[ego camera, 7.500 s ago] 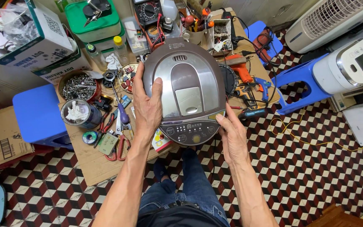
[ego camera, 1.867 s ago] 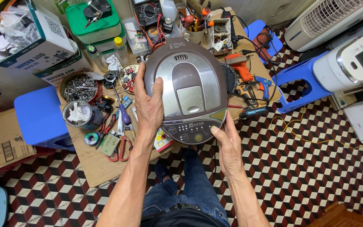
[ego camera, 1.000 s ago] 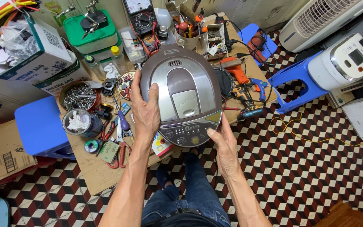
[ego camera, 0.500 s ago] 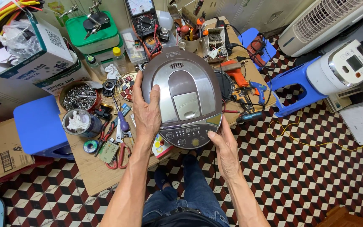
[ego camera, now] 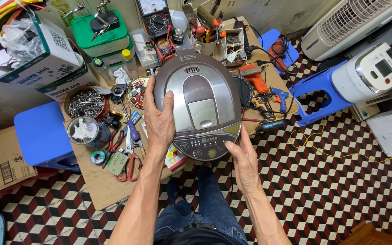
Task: Inspecting and testing the internal circuitry and power cord of an electric thermal pot in a repair shop.
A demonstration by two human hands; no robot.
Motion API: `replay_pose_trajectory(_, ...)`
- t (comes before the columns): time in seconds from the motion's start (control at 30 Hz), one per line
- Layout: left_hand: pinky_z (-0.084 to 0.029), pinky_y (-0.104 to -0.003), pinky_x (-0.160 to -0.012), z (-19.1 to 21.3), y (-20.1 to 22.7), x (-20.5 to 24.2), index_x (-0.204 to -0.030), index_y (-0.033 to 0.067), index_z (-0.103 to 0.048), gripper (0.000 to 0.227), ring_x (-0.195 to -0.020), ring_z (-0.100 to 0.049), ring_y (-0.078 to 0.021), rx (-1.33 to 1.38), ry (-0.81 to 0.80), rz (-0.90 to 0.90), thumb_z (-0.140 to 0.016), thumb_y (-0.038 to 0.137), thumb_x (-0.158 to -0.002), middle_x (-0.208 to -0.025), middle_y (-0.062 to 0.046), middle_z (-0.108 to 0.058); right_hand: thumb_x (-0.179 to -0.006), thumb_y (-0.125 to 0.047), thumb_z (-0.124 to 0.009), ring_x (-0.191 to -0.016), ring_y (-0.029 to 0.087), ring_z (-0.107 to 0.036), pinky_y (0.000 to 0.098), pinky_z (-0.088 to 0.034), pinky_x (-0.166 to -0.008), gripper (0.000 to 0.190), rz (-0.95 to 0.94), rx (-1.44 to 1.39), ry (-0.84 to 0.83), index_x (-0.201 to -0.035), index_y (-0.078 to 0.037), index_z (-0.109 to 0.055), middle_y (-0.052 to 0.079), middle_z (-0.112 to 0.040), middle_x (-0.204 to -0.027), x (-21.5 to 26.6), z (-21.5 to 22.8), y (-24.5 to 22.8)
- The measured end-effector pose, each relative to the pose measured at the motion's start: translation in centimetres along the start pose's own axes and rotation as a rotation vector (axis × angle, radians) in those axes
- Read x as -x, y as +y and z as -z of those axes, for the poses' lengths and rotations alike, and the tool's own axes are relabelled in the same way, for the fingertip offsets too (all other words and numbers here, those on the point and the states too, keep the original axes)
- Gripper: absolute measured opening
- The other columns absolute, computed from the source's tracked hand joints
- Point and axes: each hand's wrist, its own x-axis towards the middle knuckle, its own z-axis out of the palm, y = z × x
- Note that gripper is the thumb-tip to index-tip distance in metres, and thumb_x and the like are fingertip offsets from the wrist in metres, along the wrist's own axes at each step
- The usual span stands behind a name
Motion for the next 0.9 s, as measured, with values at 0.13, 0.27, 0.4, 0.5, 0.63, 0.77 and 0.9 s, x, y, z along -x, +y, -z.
replay_pose_trajectory(0.13,-0.031,-0.040,-0.121,0.00,0.01,0.01,-0.157,0.0019,-0.037,0.063,-0.147,-0.042,-0.0323,0.002,-0.002,-0.008,-0.057,0.029,-0.104,-0.160,-0.020,-0.043,-0.087,-0.028,-0.063,-0.145,0.023,-0.042,0.0398,-0.027,-0.122,0.087,0.003,-0.006,0.001,-0.161,-0.004,-0.025,0.014,-0.047,-0.155,0.00,-0.02,-0.01)
replay_pose_trajectory(0.27,-0.030,-0.041,-0.122,0.11,0.14,0.01,-0.157,0.0019,-0.036,0.063,-0.148,-0.041,-0.0323,-0.006,-0.007,-0.016,-0.057,0.030,-0.105,-0.161,-0.020,-0.042,-0.086,-0.030,-0.064,-0.144,0.024,-0.043,0.0408,-0.027,-0.122,0.088,-0.004,-0.006,0.005,-0.161,-0.005,-0.025,0.014,-0.048,-0.155,0.02,-0.02,0.13)
replay_pose_trajectory(0.4,-0.030,-0.041,-0.122,0.16,0.35,0.03,-0.158,0.0022,-0.035,0.064,-0.148,-0.041,-0.0321,-0.012,-0.017,-0.009,-0.056,0.031,-0.105,-0.161,-0.020,-0.041,-0.084,-0.033,-0.064,-0.145,0.024,-0.042,0.0420,-0.026,-0.123,0.091,-0.007,0.012,0.010,-0.161,-0.006,-0.024,0.014,-0.047,-0.155,0.10,-0.08,0.05)
replay_pose_trajectory(0.5,-0.031,-0.041,-0.122,0.12,0.18,0.04,-0.158,0.0020,-0.035,0.064,-0.149,-0.041,-0.0320,-0.004,-0.017,-0.019,-0.056,0.031,-0.105,-0.161,-0.020,-0.041,-0.084,-0.034,-0.064,-0.146,0.025,-0.041,0.0422,-0.025,-0.123,0.091,-0.004,0.010,0.010,-0.162,-0.007,-0.024,0.014,-0.046,-0.156,0.11,-0.12,0.05)
replay_pose_trajectory(0.63,-0.030,-0.041,-0.123,0.07,-0.04,-0.02,-0.158,0.0017,-0.035,0.063,-0.149,-0.040,-0.0321,-0.001,-0.014,-0.028,-0.056,0.030,-0.105,-0.161,-0.020,-0.041,-0.084,-0.034,-0.064,-0.147,0.025,-0.039,0.0420,-0.025,-0.123,0.091,0.002,0.010,0.008,-0.162,-0.007,-0.024,0.014,-0.045,-0.157,0.10,-0.13,0.07)
replay_pose_trajectory(0.77,-0.030,-0.041,-0.122,0.00,0.02,-0.07,-0.158,0.0017,-0.035,0.063,-0.148,-0.041,-0.0320,0.003,-0.012,-0.024,-0.056,0.029,-0.105,-0.161,-0.020,-0.041,-0.084,-0.034,-0.064,-0.148,0.025,-0.039,0.0421,-0.025,-0.123,0.091,0.005,0.013,0.010,-0.162,-0.006,-0.025,0.015,-0.045,-0.157,0.05,-0.04,0.09)
replay_pose_trajectory(0.9,-0.030,-0.040,-0.122,0.01,-0.18,-0.14,-0.157,0.0016,-0.036,0.063,-0.148,-0.041,-0.0318,-0.012,-0.006,-0.023,-0.057,0.029,-0.105,-0.160,-0.020,-0.042,-0.084,-0.034,-0.065,-0.148,0.025,-0.039,0.0414,-0.025,-0.123,0.092,-0.006,0.002,0.016,-0.161,-0.005,-0.025,0.015,-0.045,-0.157,0.01,-0.09,0.08)
